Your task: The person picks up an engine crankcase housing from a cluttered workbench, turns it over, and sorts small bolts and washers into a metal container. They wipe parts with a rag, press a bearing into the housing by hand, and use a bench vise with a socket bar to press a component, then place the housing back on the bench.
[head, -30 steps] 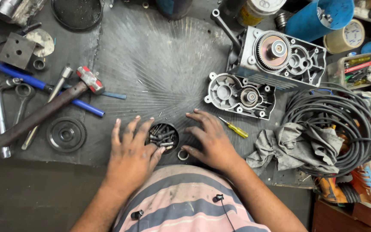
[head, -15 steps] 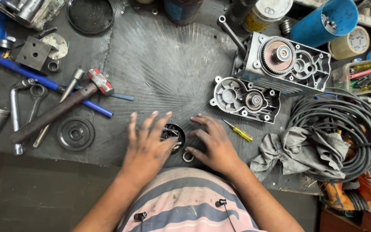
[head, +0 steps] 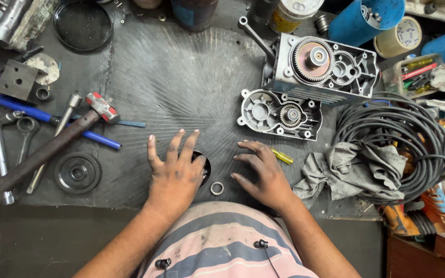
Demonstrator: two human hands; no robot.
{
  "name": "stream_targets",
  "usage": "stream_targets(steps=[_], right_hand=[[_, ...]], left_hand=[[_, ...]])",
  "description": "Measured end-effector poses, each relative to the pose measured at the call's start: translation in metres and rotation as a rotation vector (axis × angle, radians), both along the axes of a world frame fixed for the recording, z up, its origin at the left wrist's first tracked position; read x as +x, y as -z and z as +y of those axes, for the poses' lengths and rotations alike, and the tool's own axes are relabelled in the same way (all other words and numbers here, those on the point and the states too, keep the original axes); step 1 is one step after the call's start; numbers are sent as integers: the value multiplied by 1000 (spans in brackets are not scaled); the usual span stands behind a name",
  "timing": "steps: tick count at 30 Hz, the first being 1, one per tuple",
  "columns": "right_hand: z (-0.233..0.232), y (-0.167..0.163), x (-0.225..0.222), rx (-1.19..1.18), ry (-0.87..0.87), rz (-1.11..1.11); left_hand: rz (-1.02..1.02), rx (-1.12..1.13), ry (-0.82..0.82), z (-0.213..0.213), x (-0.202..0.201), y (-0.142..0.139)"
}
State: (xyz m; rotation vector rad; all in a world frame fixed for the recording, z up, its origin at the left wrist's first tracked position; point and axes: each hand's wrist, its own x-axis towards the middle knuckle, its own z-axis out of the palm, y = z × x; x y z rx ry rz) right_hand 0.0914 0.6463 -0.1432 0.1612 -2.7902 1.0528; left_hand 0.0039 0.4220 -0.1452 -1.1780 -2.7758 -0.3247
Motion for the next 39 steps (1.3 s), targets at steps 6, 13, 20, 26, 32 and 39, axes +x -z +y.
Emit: stream_targets(steps=[6, 13, 20, 26, 32, 39], right_hand=[[7, 3, 3, -7, 59, 0], [20, -8, 2, 67, 111, 26], [37, -23, 13, 107, 233, -1], [28, -16, 18, 99, 196, -26], [4, -14, 18, 74, 142, -68], [-51, -11, -10, 196, -197, -13]], left_hand=[[-93, -79, -33, 9, 3, 0], [-114, -200, -43, 20, 1, -6], [-130, -148, 59, 15, -6, 3], [5, 57, 62, -11, -9, 1], [-92, 265, -288, -78, -16, 3], [-89, 214, -306, -103, 10, 37]])
